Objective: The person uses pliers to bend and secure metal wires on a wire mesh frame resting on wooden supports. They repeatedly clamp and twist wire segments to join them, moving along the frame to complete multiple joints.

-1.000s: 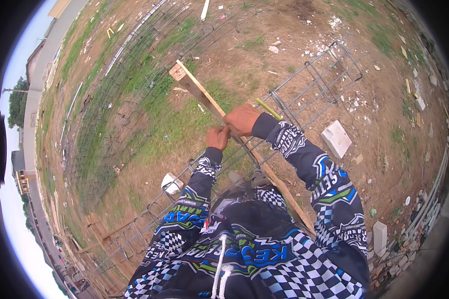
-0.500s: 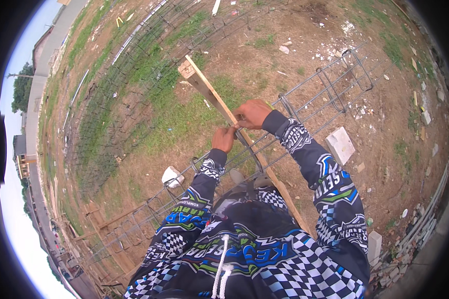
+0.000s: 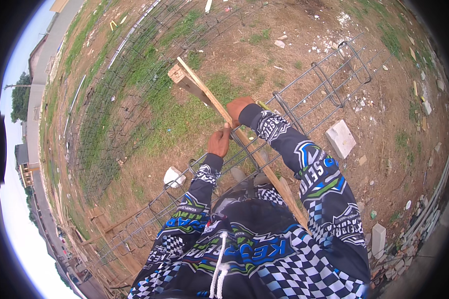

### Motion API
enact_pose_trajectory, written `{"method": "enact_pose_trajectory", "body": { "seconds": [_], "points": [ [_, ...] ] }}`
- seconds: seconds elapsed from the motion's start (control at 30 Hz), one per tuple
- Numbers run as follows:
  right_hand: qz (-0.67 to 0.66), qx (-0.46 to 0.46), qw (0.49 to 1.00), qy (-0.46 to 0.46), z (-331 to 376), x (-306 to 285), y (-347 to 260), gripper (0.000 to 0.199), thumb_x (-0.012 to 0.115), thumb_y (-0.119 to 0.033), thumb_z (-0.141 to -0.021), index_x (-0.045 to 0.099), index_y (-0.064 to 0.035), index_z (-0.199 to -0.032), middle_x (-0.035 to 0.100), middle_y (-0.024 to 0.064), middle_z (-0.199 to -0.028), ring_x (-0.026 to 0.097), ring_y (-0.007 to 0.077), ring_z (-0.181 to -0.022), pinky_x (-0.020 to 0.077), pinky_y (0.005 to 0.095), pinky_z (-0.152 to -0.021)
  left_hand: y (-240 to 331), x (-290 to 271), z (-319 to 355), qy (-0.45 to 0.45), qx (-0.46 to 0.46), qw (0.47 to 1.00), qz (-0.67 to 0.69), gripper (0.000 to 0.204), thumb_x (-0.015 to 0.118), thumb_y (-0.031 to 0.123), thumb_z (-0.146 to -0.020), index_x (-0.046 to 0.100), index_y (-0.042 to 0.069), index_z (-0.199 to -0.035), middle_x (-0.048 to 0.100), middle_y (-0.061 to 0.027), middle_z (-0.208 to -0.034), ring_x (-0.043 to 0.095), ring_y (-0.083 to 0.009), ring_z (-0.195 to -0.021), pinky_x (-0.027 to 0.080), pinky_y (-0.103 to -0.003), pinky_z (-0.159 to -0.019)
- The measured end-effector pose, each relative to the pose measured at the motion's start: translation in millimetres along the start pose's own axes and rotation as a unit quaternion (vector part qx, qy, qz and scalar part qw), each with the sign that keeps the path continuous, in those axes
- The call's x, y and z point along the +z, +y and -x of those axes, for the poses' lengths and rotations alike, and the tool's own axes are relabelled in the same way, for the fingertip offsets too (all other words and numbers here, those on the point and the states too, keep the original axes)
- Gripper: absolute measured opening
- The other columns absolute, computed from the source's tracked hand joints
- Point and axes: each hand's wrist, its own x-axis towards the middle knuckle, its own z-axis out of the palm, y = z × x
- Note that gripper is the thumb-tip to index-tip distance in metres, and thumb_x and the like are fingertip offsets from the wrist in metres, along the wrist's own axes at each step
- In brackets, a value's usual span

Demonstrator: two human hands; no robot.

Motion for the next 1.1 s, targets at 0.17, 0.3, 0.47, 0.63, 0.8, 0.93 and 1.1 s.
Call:
{"method": "enact_pose_trajectory", "body": {
  "seconds": [0.17,0.3,0.47,0.63,0.8,0.93,1.1],
  "points": [
    [-0.018,0.016,0.996,-0.088,-22,4,5,0.034,0.085,-0.033,-0.069,0.076,-0.0044,-0.085,0.074,0.0146,-0.087,0.072,0.0295,-0.083,0.056,0.0406,-0.072,2,4,5,0.04,0.035,0.998,-0.043,0.062,0.054,0.057,-0.092,0.066,0.001,-0.072,0.06,-0.02,-0.063,0.062,-0.0365,-0.065,0.045,-0.044,-0.063],
    [-0.037,0.005,0.983,-0.178,-44,8,17,0.03,0.085,-0.03,-0.067,0.077,-0.0075,-0.084,0.074,0.0106,-0.083,0.069,0.0287,-0.078,0.0542,0.0409,-0.07,1,10,5,0.053,0.04,0.998,-0.023,0.057,0.057,0.055,-0.091,0.069,0.003,-0.074,0.061,-0.0196,-0.064,0.062,-0.0375,-0.065,0.045,-0.044,-0.063],
    [0.009,-0.061,0.997,-0.035,-23,20,12,0.028,0.081,-0.029,-0.072,0.076,-0.0071,-0.088,0.073,0.0138,-0.087,0.071,0.0311,-0.084,0.0551,0.0424,-0.073,1,13,3,0.055,0.009,0.998,-0.031,0.053,0.057,0.054,-0.09,0.072,0.004,-0.08,0.063,-0.0201,-0.066,0.063,-0.0381,-0.066,0.046,-0.044,-0.064],
    [-0.06,-0.158,0.981,0.094,33,40,13,0.031,0.068,-0.023,-0.075,0.068,-0.0086,-0.103,0.068,0.0126,-0.076,0.066,0.0316,-0.079,0.0456,0.0418,-0.08,-2,13,7,0.067,0.013,0.997,-0.02,0.052,0.056,0.053,-0.09,0.072,0.004,-0.079,0.061,-0.0205,-0.063,0.063,-0.0382,-0.065,0.046,-0.045,-0.063],
    [-0.028,-0.135,0.988,0.07,42,47,10,0.051,0.068,-0.016,-0.072,0.055,-0.0041,-0.12,0.066,0.0149,-0.086,0.062,0.0319,-0.092,0.0414,0.043,-0.083,9,6,9,0.036,-0.003,0.999,0.011,0.052,0.056,0.051,-0.091,0.072,0.004,-0.078,0.06,-0.0206,-0.062,0.062,-0.0392,-0.065,0.045,-0.047,-0.063],
    [-0.025,-0.114,0.957,0.267,70,62,-4,0.046,0.069,-0.009,-0.071,0.055,-0.0041,-0.115,0.061,0.0143,-0.093,0.057,0.0324,-0.097,0.041,0.0461,-0.085,5,9,6,0.061,0.015,0.998,-0.011,0.052,0.057,0.05,-0.09,0.071,0.003,-0.076,0.06,-0.0207,-0.062,0.062,-0.0395,-0.064,0.045,-0.047,-0.062],
    [-0.024,-0.04,0.949,0.312,94,90,-7,0.031,0.065,-0.005,-0.075,0.058,-0.0054,-0.105,0.057,0.0126,-0.092,0.055,0.0302,-0.097,0.0444,0.0431,-0.086,0,13,1,0.045,0.001,0.999,-0.013,0.052,0.057,0.05,-0.09,0.069,0.001,-0.076,0.06,-0.0218,-0.063,0.062,-0.0404,-0.065,0.046,-0.047,-0.063]
  ]
}}
